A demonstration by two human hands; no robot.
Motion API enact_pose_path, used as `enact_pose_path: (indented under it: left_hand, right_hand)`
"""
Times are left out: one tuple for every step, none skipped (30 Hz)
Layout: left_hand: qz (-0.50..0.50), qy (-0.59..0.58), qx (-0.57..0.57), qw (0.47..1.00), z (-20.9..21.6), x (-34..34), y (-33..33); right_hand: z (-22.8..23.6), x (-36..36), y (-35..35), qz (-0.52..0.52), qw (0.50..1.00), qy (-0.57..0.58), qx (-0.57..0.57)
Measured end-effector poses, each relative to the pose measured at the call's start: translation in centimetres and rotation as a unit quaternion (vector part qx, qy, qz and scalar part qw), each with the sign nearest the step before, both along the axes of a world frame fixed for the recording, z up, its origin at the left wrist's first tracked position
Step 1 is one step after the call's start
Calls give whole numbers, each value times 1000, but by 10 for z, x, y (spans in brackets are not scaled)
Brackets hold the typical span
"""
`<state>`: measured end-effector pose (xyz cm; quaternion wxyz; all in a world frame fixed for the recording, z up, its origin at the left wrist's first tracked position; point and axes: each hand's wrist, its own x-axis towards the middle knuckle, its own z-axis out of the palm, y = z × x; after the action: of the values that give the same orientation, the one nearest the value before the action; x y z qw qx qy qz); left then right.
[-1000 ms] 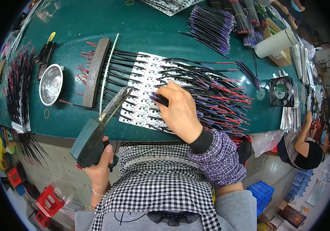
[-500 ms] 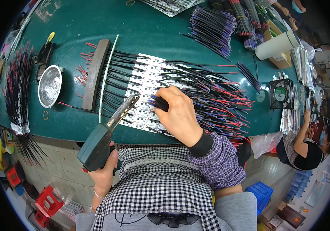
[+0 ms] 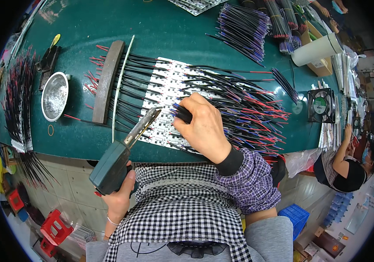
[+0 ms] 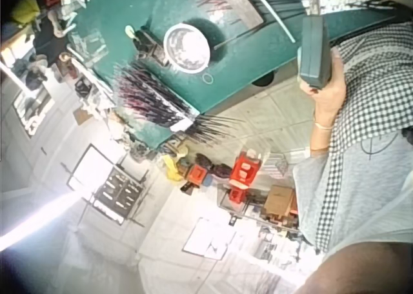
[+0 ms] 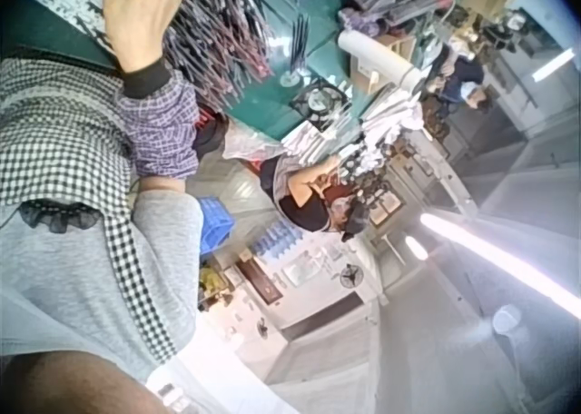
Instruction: The person aligns wires across circuit boards using a rod and solders the wire ends to the boards using a soldering gun by hand.
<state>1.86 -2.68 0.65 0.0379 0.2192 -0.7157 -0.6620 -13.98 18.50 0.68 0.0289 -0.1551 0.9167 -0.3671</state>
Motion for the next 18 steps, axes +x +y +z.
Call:
enact_pose_path:
  left_hand:
    - [-3, -3, 5, 1000, 0, -1, 0]
    - [-3, -3, 6, 1000, 0, -2, 0]
    - [-12, 16, -8, 1000, 0, -3, 0]
    - [-22, 34, -21, 999, 0, -5, 0]
    - [-22, 35, -21, 999, 0, -6, -1]
    - [-43, 44, -42, 997, 0, -7, -2]
    - [-64, 54, -62, 995, 1, -8, -3]
    - [-64, 53, -62, 995, 1, -10, -2]
    - [-78, 71, -74, 992, 2, -12, -2]
    - [-93, 88, -86, 988, 1, -13, -1]
    - [-93, 87, -85, 988, 1, -14, -1]
    - [-100, 84, -93, 987, 1, -14, -1]
    - [-108, 81, -100, 986, 0, -15, 0]
    - [-109, 80, -100, 986, 0, -15, -1]
    - [-117, 73, -109, 984, 0, -15, -1]
    - [-124, 67, -117, 983, 1, -15, -1]
    - [-126, 67, -117, 983, 1, -15, -1]
    - [-129, 66, -126, 981, 2, -15, 0]
  right_hand:
    - [-1, 0, -1, -3, 1000, -3, 3]
    - [-2, 0, -2, -3, 1000, -3, 3]
    - [-2, 1, -3, -5, 1000, 8, 1]
    - [-2, 1, -3, -6, 1000, 19, 0]
    - [-2, 2, -4, -6, 1000, 20, 0]
    - [-2, 2, -6, -9, 1000, 20, 6]
    - [-2, 3, -6, -11, 1000, 20, 11]
    - [-3, 3, -6, -11, 1000, 19, 11]
    - [-4, 3, -6, -10, 1000, 20, 12]
    - [-4, 3, -5, -8, 1000, 21, 12]
    - [-4, 3, -5, -9, 1000, 20, 13]
    - [-4, 3, -6, -9, 1000, 20, 13]
    - [-4, 3, -6, -9, 1000, 19, 13]
    - [-3, 3, -6, -10, 1000, 18, 13]
    - [-3, 3, -6, -8, 1000, 18, 16]
    - [-2, 3, -6, -7, 1000, 18, 19]
    - [-2, 4, -6, -8, 1000, 18, 19]
    - [-3, 4, -6, -6, 1000, 21, 19]
